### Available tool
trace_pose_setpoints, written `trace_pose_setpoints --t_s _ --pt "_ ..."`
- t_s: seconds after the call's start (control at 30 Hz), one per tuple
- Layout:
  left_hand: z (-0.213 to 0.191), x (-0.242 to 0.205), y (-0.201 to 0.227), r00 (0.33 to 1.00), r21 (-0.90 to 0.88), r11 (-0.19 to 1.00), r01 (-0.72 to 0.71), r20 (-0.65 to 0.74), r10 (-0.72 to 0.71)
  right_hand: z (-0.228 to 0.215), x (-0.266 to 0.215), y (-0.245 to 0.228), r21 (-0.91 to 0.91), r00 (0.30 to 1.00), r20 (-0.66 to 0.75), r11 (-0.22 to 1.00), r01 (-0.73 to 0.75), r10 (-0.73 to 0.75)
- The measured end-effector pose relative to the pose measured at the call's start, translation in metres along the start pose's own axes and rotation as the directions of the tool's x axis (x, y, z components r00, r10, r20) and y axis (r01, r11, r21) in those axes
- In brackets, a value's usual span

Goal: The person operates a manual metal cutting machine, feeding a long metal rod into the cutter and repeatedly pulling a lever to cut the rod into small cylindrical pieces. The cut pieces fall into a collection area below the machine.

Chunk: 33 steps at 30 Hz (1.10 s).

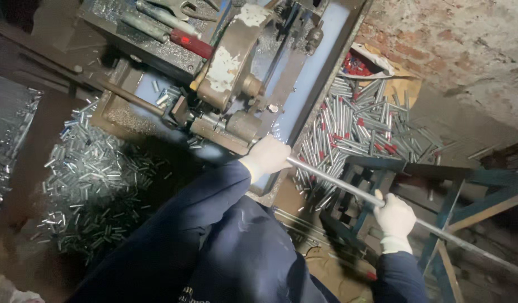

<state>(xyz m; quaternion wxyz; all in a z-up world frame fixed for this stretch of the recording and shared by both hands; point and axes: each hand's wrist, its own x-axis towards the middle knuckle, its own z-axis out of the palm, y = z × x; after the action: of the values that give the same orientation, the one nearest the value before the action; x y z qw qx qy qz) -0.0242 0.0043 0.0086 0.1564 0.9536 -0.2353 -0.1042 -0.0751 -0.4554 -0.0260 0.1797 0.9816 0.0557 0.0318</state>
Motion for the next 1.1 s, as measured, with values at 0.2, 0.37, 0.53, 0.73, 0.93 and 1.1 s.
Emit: trace_pose_setpoints --t_s 0.2,0.37,0.53,0.73,0.93,1.1 --pt "-0.007 -0.002 -0.001 1.000 -0.037 0.999 -0.019 0.020 0.020 0.007 0.079 0.022 0.195 0.524 0.834 0.981 0.008 -0.170" --pt "0.007 0.011 -0.004 1.000 -0.001 1.000 -0.020 -0.010 0.020 0.025 0.082 0.026 0.167 0.515 0.845 0.986 0.000 -0.143" --pt "0.002 0.024 -0.006 1.000 0.053 0.999 -0.011 -0.012 0.012 0.024 0.082 0.029 0.097 0.590 0.805 0.995 -0.023 -0.065" --pt "-0.022 0.027 -0.002 0.995 -0.044 0.999 -0.023 0.091 0.027 0.017 0.090 0.030 0.105 0.538 0.841 0.992 -0.066 -0.053" --pt "-0.018 0.046 -0.012 0.993 -0.077 0.997 -0.012 0.117 0.021 0.002 0.107 0.021 0.108 0.520 0.852 0.992 -0.070 -0.056" --pt "-0.033 0.050 -0.008 0.949 0.047 0.999 -0.020 0.314 0.004 -0.018 0.096 0.018 0.128 0.633 0.773 0.988 -0.090 -0.042"
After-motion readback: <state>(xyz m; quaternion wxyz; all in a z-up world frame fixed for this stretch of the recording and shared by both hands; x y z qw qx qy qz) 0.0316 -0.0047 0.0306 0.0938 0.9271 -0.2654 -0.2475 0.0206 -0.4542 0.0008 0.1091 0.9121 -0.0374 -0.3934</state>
